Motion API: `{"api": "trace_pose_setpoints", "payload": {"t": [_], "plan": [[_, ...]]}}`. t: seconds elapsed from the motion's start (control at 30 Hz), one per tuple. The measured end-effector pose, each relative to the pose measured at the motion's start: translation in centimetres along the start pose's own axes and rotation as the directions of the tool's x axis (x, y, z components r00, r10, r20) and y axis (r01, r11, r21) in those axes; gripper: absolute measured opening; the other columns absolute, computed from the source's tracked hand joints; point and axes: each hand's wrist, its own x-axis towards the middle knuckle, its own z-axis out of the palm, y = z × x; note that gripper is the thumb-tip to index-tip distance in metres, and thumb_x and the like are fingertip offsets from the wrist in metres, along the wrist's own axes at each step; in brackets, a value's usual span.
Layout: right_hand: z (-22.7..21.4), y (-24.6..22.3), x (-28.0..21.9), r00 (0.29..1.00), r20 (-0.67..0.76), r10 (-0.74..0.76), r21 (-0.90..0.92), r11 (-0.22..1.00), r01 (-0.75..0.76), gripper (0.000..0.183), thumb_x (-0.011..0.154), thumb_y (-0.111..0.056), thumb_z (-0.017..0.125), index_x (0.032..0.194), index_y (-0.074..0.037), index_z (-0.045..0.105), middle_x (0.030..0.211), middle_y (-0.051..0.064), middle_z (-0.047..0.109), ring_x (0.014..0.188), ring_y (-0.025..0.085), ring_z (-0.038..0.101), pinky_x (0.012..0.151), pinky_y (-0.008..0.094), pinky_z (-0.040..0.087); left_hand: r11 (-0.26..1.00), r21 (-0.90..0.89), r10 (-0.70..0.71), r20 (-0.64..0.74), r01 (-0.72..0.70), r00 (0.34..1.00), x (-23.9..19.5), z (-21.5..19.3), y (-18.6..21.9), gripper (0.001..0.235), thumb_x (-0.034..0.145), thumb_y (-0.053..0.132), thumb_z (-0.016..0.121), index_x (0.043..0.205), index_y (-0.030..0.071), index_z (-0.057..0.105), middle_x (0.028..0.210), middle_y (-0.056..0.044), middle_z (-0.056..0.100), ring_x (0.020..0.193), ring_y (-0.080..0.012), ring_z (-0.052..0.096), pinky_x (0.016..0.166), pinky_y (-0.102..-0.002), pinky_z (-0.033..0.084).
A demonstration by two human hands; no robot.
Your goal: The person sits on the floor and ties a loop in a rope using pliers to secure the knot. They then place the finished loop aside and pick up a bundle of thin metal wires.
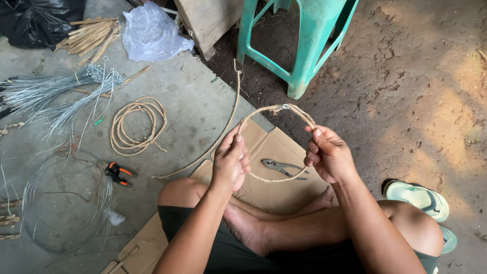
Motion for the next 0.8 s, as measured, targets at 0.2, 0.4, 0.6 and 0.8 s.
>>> {"api": "trace_pose_setpoints", "payload": {"t": [0.2,0.4,0.6,0.8], "plan": [[-0.2,0.8,0.2,1.0,-0.007,0.019,-0.018,1.0,-0.019,0.018,0.107,-0.024,0.053,0.111,-0.01,0.064,0.067,0.0,0.046,0.052,0.011,0.035,0.049,0.029,0.038,0.998,-0.008,-0.061,0.026,0.061,0.998,-0.3,-0.5,0.1,0.038,0.107,0.024,0.052,0.144,0.014,0.057,0.066,0.006,0.033,0.05,-0.0047,0.027,0.043,-0.022,0.025],[-0.3,1.9,0.3,0.999,-0.033,0.03,-0.013,0.999,-0.031,0.018,0.106,-0.023,0.052,0.11,-0.009,0.063,0.067,0.0,0.047,0.051,0.012,0.036,0.05,0.031,0.039,0.999,-0.006,-0.047,0.061,0.048,0.997,-0.1,-1.8,0.3,0.038,0.107,0.024,0.053,0.144,0.014,0.058,0.065,0.006,0.033,0.05,-0.0047,0.027,0.043,-0.022,0.026],[0.8,2.4,-0.3,0.998,0.027,-0.057,0.01,0.998,0.057,0.016,0.109,-0.021,0.052,0.111,-0.007,0.06,0.073,0.002,0.053,0.06,0.015,0.048,0.059,0.035,0.049,0.997,-0.004,-0.072,0.103,0.073,0.992,0.1,-2.9,1.4,0.041,0.106,0.023,0.055,0.146,0.011,0.057,0.067,0.007,0.034,0.052,-0.0042,0.028,0.044,-0.021,0.027],[0.6,-0.1,-0.4,0.987,0.112,0.113,-0.046,0.993,-0.108,0.038,0.097,-0.031,0.043,0.112,-0.005,0.066,0.078,0.009,0.069,0.059,0.017,0.06,0.064,0.036,0.057,0.956,0.221,-0.232,0.163,0.194,0.959,0.5,-3.4,2.7,0.042,0.105,0.021,0.058,0.144,0.006,0.061,0.068,0.01,0.037,0.051,0.001,0.028,0.042,-0.017,0.024]]}}
